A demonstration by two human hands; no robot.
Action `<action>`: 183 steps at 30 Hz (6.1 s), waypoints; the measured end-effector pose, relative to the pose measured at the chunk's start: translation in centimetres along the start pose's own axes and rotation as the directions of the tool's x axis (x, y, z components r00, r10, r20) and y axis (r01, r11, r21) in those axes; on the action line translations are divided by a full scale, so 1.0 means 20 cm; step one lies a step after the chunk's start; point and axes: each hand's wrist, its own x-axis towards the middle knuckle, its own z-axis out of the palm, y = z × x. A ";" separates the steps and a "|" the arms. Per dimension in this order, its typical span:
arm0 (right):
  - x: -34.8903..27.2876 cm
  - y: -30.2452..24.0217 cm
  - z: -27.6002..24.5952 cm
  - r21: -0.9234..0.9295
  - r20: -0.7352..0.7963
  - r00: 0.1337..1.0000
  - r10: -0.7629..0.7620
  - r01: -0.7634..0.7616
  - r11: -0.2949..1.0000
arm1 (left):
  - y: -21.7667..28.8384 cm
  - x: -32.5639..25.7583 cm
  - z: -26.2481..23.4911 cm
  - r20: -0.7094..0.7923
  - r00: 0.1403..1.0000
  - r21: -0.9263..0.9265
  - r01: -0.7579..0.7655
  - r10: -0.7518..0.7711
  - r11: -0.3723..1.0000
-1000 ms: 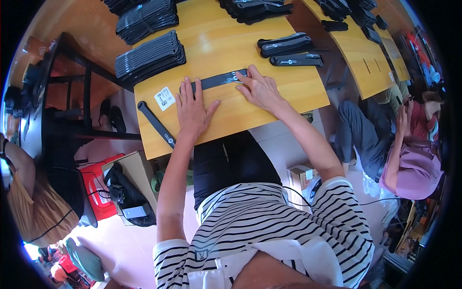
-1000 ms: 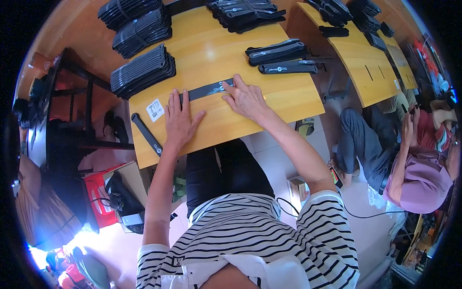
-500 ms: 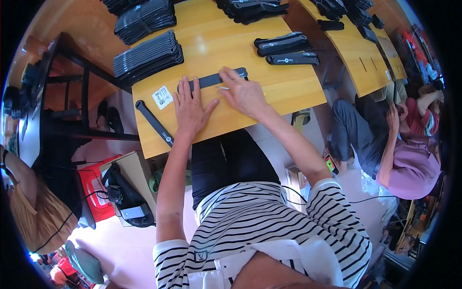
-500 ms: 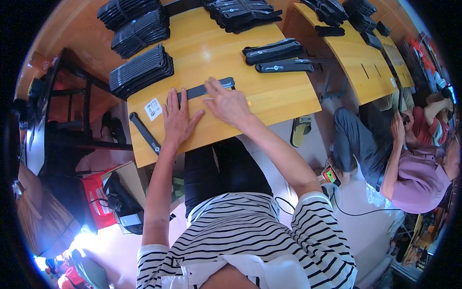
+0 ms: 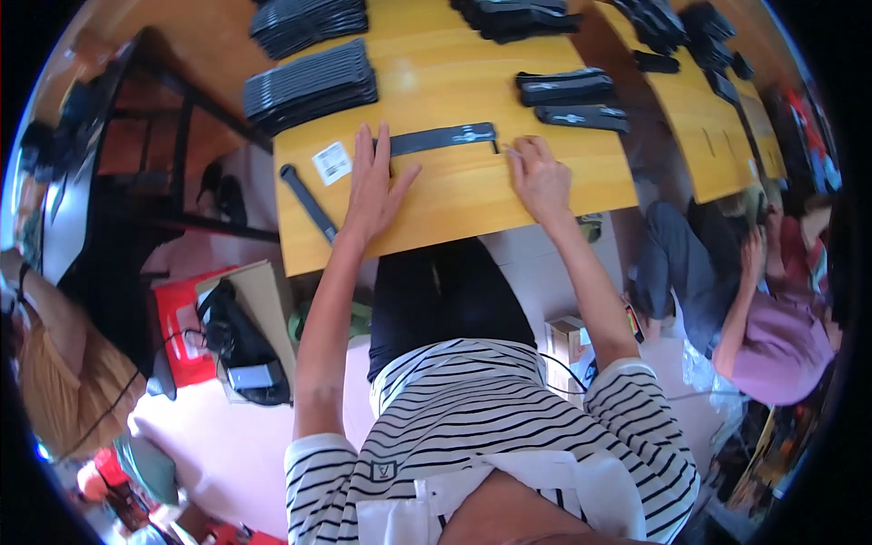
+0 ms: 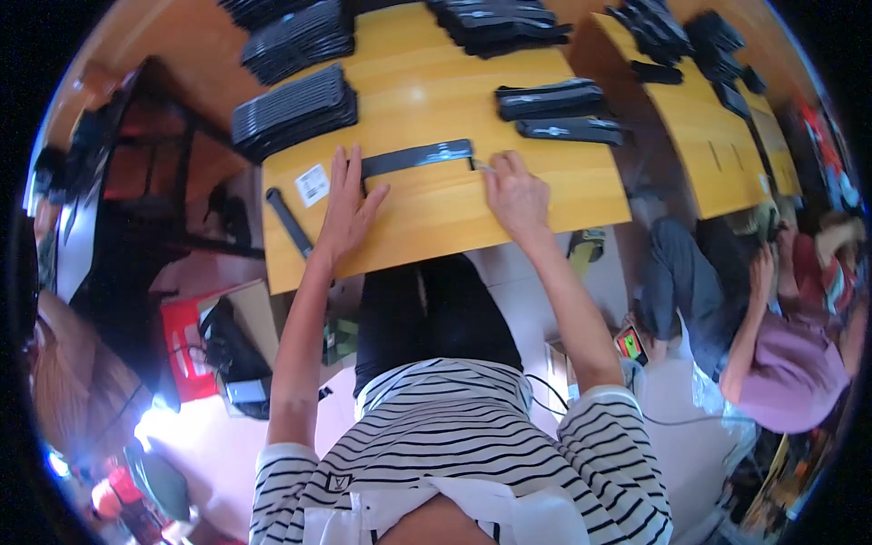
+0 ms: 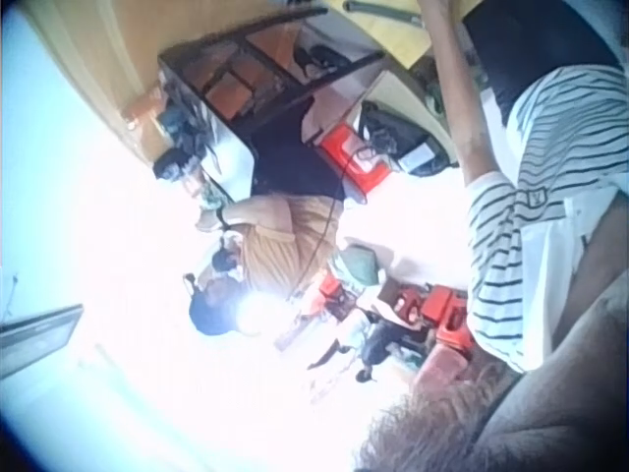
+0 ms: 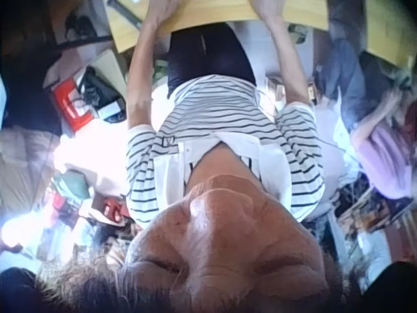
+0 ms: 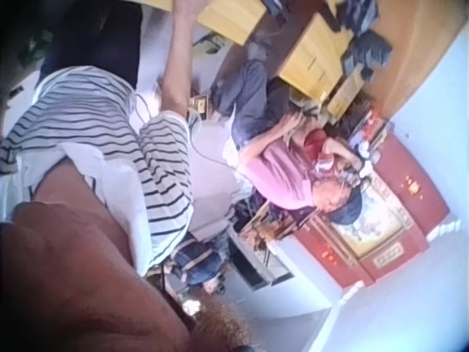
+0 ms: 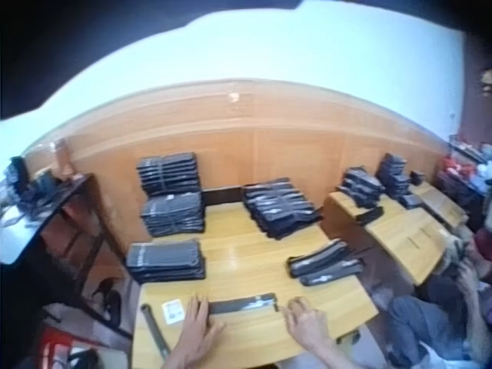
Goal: Attaching metal hardware to leather straps using a small tool.
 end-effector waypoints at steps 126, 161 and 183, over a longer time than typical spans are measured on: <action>-0.27 -0.55 -0.51 0.603 0.781 0.598 -0.180 -0.797 -0.026 | 0.36 -0.48 -0.16 0.226 0.941 -0.923 0.123 -0.253 -0.366; -0.34 -0.63 -0.50 0.686 0.717 0.693 -0.078 -0.721 -0.099 | 0.39 -0.51 -0.20 -0.191 0.968 -0.981 -0.193 -0.162 0.007; -0.24 -0.49 -0.53 0.575 0.812 0.505 -0.292 -0.780 0.249 | 0.24 -0.48 -0.29 0.360 0.923 -0.920 0.376 0.137 -0.115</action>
